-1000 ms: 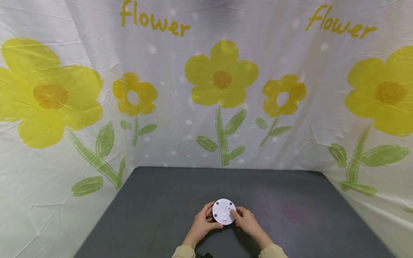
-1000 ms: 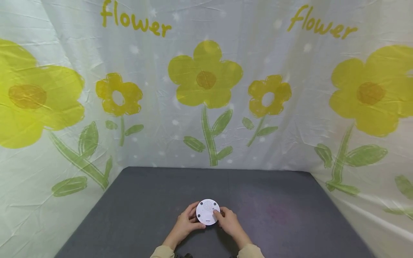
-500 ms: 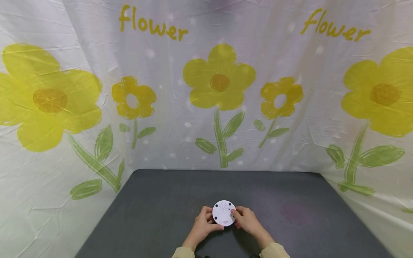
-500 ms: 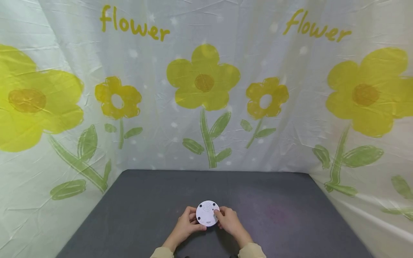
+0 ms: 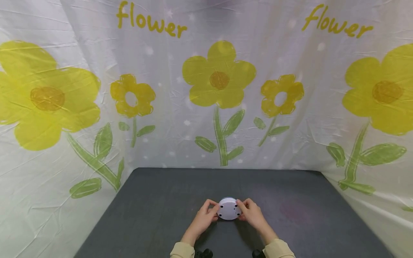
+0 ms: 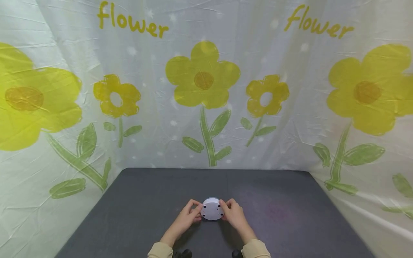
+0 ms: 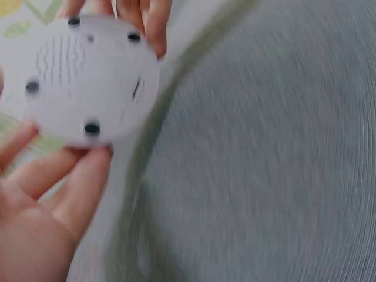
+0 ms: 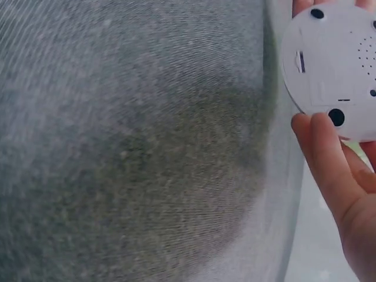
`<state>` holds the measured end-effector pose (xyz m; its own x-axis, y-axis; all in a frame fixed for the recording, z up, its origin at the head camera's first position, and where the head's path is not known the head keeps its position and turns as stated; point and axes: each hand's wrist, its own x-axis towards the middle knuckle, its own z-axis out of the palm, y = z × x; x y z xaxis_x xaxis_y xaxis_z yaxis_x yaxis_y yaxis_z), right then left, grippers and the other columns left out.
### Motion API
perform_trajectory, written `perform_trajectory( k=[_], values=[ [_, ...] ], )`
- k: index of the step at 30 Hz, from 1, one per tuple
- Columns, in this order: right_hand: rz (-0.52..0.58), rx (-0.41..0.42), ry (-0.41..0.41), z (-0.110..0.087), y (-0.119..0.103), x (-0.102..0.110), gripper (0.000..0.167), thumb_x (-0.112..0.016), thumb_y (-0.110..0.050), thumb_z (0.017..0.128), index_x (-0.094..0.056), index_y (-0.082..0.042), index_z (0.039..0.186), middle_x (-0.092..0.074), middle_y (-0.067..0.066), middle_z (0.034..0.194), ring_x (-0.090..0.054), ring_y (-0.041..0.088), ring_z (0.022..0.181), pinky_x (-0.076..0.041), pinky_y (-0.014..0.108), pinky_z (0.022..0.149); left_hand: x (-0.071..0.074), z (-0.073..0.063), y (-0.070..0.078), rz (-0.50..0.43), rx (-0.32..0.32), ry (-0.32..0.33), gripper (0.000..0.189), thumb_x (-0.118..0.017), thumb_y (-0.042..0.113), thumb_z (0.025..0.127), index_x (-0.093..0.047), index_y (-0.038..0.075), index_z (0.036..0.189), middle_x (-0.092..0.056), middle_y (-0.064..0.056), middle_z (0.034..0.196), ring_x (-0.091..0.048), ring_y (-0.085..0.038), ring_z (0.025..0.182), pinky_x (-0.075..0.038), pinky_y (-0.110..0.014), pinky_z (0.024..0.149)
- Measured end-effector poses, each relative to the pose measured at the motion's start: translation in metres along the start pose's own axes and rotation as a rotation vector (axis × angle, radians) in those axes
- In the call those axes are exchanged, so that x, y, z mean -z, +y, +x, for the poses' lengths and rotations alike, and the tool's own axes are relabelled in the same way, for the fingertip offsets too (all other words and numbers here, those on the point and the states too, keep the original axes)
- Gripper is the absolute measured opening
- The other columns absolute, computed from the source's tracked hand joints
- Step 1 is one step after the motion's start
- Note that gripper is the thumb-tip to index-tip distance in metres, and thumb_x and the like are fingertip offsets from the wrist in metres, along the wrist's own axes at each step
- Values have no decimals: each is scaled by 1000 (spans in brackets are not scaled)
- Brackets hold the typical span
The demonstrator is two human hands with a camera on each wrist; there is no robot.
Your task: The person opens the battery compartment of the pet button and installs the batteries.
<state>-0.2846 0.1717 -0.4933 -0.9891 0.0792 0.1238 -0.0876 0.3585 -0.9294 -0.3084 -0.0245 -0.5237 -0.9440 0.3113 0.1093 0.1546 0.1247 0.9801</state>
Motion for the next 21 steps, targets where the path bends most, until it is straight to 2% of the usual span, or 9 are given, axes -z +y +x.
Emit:
perform_trajectory(
  k=[3, 6, 10, 12, 16, 21],
  values=[
    [12, 36, 18, 2, -3, 2, 30, -62, -26, 90, -55, 3, 92, -61, 12, 82, -64, 28, 73, -54, 37, 66, -6, 1, 3, 29, 30, 69, 46, -52, 46, 92, -48, 6, 115, -57, -21, 118, -58, -31, 102, -47, -48, 84],
    [20, 104, 16, 4, -5, 4, 33, -65, -21, 88, -57, 5, 106, -65, 13, 93, -62, 27, 86, -52, 37, 74, -11, 2, 4, 16, 29, 100, 55, -56, 44, 90, -47, 1, 124, -53, -24, 124, -52, -34, 112, -42, -51, 90],
    [47, 138, -36, 4, -5, 6, 42, -65, -17, 88, -54, 10, 118, -62, 19, 108, -59, 30, 99, -49, 39, 82, -13, 3, 4, -53, 15, 80, 64, -61, 36, 89, -42, -9, 131, -45, -28, 131, -44, -37, 120, -38, -48, 95],
    [71, 127, -68, 3, -3, 7, 47, -66, -16, 87, -51, 12, 121, -59, 23, 113, -57, 33, 103, -48, 41, 84, -13, 3, 4, -35, 6, 67, 65, -61, 34, 90, -42, -13, 130, -45, -29, 130, -44, -38, 120, -39, -47, 94],
    [97, 124, -101, 2, 0, 9, 53, -71, -13, 82, -48, 12, 122, -55, 26, 118, -53, 37, 108, -46, 44, 87, -14, 5, 3, 20, -22, 41, 62, -62, 31, 89, -44, -12, 130, -47, -28, 129, -46, -36, 118, -41, -43, 93],
    [77, 175, -93, 5, 4, 11, 52, -76, -7, 75, -51, 9, 118, -57, 24, 117, -51, 36, 111, -40, 50, 92, -15, 8, -2, -19, -91, 37, 58, -68, 17, 86, -44, -10, 131, -47, -28, 129, -45, -38, 118, -42, -43, 92]
  ],
)
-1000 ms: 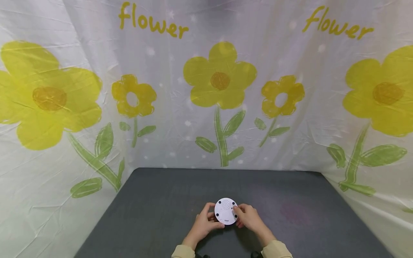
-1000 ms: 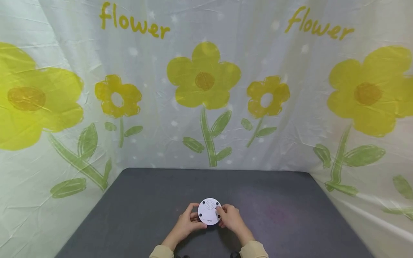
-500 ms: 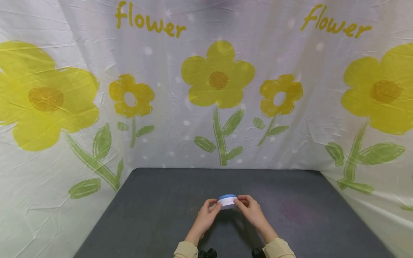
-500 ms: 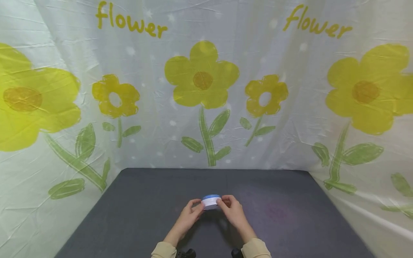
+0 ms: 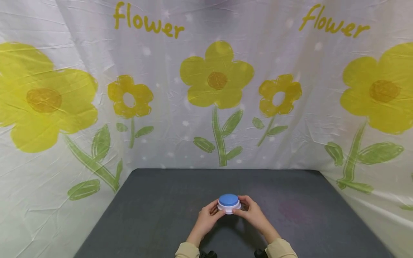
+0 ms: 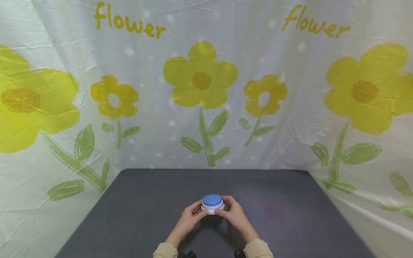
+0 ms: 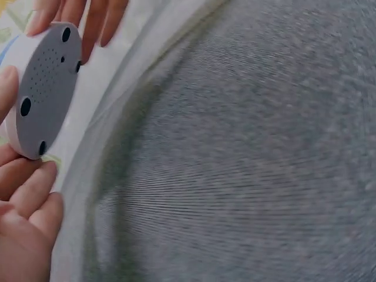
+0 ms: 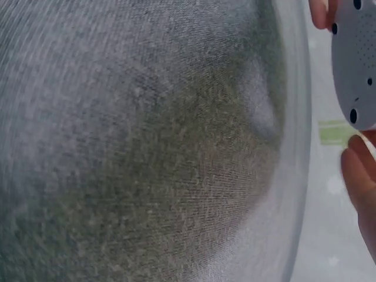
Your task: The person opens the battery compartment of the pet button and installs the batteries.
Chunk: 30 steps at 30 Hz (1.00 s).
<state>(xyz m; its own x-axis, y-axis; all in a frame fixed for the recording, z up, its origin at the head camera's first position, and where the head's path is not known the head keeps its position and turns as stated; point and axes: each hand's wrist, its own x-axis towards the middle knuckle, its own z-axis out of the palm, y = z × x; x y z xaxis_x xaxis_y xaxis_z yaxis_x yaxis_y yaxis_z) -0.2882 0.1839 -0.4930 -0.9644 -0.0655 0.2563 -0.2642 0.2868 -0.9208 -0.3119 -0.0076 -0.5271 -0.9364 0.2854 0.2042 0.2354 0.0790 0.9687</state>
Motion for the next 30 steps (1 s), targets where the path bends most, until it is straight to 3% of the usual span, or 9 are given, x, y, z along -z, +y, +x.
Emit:
perform_trajectory(
  k=[7, 10, 14, 21, 30],
  values=[
    [-133, 51, 11, 5, 11, -2, 52, -82, -5, 66, -56, 4, 110, -61, 20, 111, -54, 34, 107, -42, 48, 91, -3, -1, -6, 172, -23, 81, 62, -77, 28, 76, -54, -1, 126, -56, -17, 124, -52, -29, 114, -35, -51, 96],
    [-201, 49, 11, 5, 15, -5, 53, -84, -5, 63, -57, 2, 108, -62, 20, 109, -57, 34, 103, -44, 48, 88, -4, -2, -11, 230, -21, 95, 61, -78, 28, 75, -56, -1, 124, -58, -16, 121, -52, -29, 114, -30, -55, 99],
    [-271, 37, 12, 4, 20, -8, 52, -85, -7, 61, -58, -1, 106, -63, 18, 105, -61, 33, 95, -45, 50, 84, -8, -3, -14, 295, -17, 125, 58, -79, 26, 74, -58, -1, 121, -60, -17, 118, -52, -29, 114, -32, -53, 98],
    [-297, 25, 2, 2, 21, -9, 52, -83, -3, 63, -57, 4, 108, -63, 20, 102, -62, 32, 90, -48, 48, 78, -16, -4, -12, 361, -9, 189, 55, -80, 23, 71, -61, 0, 118, -62, -15, 116, -51, -35, 112, -30, -60, 94],
    [-313, 9, 5, 1, 23, -10, 51, -80, 1, 65, -56, 5, 110, -62, 22, 102, -61, 32, 90, -50, 45, 76, -21, -2, -11, 431, -6, 205, 52, -81, 19, 70, -62, 0, 115, -63, -15, 113, -52, -39, 105, -34, -59, 89]
  ],
)
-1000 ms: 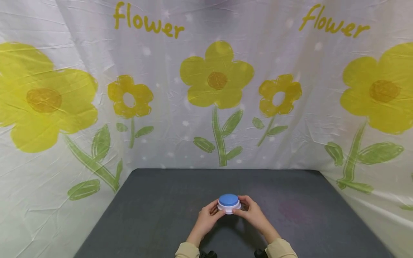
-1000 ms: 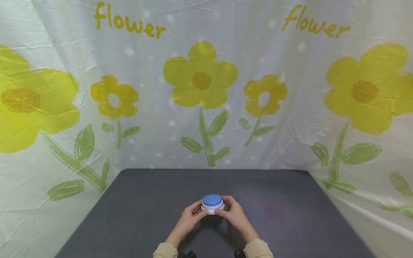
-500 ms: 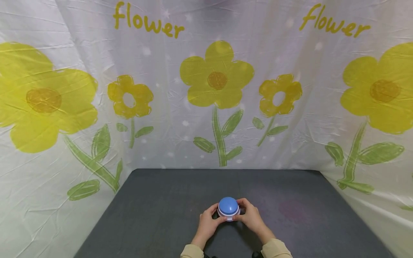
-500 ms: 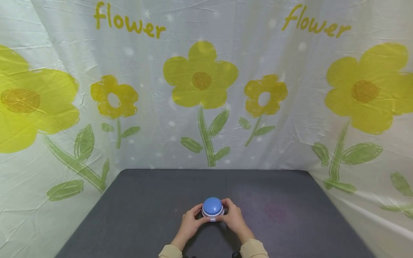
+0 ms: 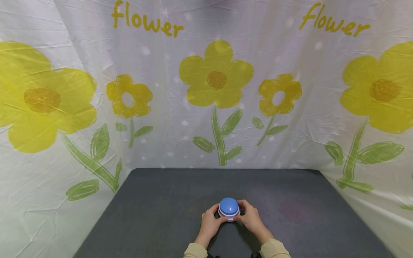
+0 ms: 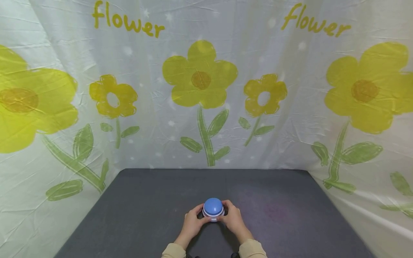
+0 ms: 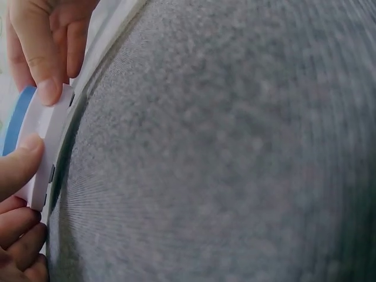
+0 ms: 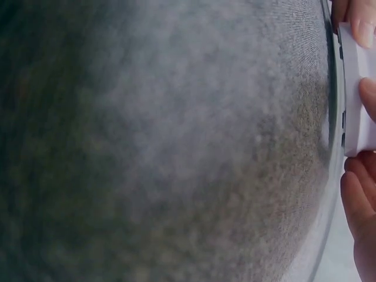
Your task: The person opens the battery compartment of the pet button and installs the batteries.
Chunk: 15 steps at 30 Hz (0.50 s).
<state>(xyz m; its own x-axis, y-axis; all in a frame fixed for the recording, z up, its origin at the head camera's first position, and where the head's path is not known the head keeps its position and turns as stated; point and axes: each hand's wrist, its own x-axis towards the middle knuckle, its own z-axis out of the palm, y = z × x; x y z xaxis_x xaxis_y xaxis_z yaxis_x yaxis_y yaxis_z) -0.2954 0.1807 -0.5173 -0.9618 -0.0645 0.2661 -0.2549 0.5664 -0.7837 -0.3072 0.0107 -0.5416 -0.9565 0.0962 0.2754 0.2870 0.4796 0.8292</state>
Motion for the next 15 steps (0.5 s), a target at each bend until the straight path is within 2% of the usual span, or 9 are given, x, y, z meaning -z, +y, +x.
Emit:
perform_trajectory(
  k=[8, 15],
  values=[
    [-14, -23, 3, -2, -2, 0, 51, -80, 3, 64, -57, 6, 108, -63, 20, 100, -61, 32, 89, -49, 45, 76, -1, -3, 2, 29, 5, -3, 52, -81, 17, 70, -62, -2, 114, -62, -17, 112, -53, -40, 105, -39, -56, 88],
    [-28, -37, 1, -1, 0, -1, 50, -81, 2, 64, -57, 6, 108, -63, 20, 100, -61, 31, 89, -49, 45, 77, -3, -3, 1, 49, -19, 20, 51, -81, 14, 69, -62, -3, 113, -63, -18, 110, -56, -37, 105, -43, -52, 87]
  ],
)
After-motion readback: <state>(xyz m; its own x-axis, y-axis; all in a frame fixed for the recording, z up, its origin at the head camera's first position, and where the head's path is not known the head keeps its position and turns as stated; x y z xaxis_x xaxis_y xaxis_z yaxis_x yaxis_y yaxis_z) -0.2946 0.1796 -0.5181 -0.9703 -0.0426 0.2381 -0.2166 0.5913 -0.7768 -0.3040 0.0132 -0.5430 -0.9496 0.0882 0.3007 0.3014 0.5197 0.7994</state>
